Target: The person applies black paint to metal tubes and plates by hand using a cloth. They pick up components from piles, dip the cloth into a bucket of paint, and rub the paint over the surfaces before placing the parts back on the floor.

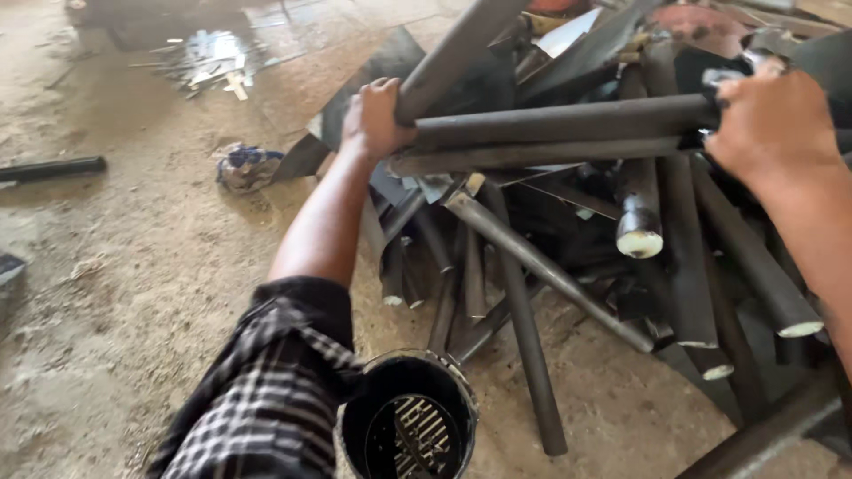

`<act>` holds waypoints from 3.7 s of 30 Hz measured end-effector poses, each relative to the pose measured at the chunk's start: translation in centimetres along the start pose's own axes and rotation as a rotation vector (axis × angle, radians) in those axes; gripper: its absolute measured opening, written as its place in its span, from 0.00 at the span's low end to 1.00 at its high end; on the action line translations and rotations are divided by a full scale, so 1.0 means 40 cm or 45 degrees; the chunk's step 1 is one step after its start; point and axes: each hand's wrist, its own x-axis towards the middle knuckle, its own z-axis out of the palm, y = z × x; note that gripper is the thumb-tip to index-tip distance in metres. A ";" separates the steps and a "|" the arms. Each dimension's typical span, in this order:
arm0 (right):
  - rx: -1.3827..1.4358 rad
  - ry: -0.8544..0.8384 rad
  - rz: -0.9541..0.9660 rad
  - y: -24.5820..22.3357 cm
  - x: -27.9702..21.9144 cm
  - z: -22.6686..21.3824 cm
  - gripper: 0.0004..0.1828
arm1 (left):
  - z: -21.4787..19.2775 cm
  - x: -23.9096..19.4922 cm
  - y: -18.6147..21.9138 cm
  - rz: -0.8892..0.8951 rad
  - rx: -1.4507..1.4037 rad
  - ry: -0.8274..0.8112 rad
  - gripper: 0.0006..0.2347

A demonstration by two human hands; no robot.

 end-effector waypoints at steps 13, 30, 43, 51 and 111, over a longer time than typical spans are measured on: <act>0.026 -0.042 -0.031 0.016 -0.019 -0.003 0.21 | 0.040 -0.054 0.099 0.190 -0.536 0.141 0.30; 0.061 -0.072 -0.034 0.025 -0.008 -0.042 0.20 | -0.049 0.052 0.119 -0.089 -0.023 -0.145 0.30; 0.189 -0.274 -0.019 -0.028 0.057 0.100 0.21 | -0.478 -0.438 -0.447 -0.525 -0.564 0.620 0.10; 0.285 -0.229 0.003 -0.041 0.053 0.161 0.17 | -0.847 -0.848 -0.314 -0.552 -0.546 0.752 0.06; 1.180 -1.383 -0.336 -1.368 -0.665 0.060 0.22 | -1.167 -1.321 0.389 -0.914 -0.295 0.698 0.12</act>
